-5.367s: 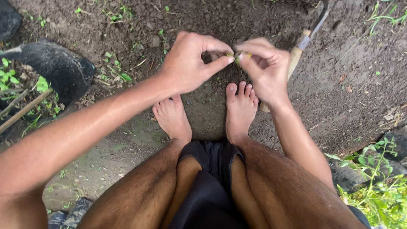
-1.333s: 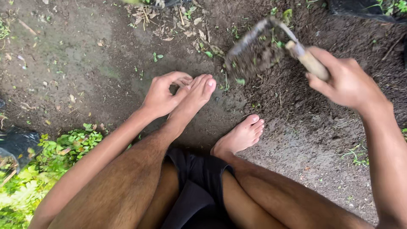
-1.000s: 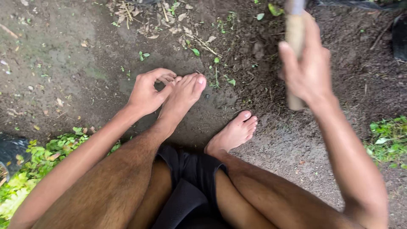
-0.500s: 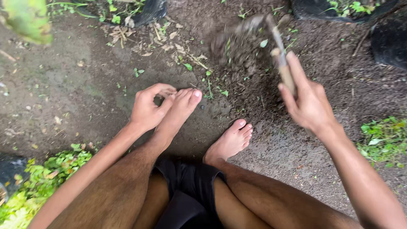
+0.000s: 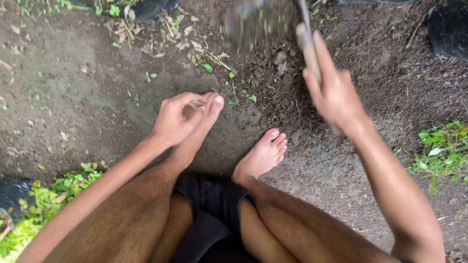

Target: The person removes small weeds from a garden bed by hand, pulling them from the soil and discarding them. A hand hoe is visible nearby but not used during the clip.

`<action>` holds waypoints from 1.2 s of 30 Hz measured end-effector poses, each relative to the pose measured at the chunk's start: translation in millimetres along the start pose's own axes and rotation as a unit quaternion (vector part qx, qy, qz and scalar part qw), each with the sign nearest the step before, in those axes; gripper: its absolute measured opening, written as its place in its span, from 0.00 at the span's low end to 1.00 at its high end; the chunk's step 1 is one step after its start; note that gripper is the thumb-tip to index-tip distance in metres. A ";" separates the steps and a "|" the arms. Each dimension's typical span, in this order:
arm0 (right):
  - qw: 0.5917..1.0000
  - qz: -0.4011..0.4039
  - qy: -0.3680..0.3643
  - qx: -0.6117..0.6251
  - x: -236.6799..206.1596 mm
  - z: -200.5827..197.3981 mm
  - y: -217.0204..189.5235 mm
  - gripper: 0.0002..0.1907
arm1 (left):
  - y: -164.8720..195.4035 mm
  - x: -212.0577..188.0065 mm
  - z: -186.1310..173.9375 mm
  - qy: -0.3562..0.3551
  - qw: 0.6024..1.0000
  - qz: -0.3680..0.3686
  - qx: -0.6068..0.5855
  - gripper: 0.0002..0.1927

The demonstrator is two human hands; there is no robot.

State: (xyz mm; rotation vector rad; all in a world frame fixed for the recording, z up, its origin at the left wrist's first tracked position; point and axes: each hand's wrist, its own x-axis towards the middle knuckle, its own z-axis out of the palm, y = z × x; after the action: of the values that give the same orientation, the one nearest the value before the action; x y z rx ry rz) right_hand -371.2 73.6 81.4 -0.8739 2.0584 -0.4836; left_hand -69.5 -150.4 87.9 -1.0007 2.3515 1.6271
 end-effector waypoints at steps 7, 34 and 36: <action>0.974 -0.108 0.197 -0.014 -111.2 71.9 33.9 0.35 | 2.5 10.9 11.6 0.009 0.999 0.033 0.005 0.10; 0.949 -0.035 0.298 -0.094 -55.4 101.1 -11.4 0.24 | 16.6 106.4 60.0 -0.157 0.964 0.178 0.120 0.19; 0.952 -0.015 0.294 -0.085 -64.7 107.8 -11.9 0.18 | 20.0 95.8 60.5 -0.179 0.972 0.134 0.072 0.21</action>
State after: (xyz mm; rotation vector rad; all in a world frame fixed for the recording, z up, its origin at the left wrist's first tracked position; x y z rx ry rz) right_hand -251.9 109.7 60.9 -0.9411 2.6651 -0.6495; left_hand -171.4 -137.0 36.3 -0.3353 2.3788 1.5338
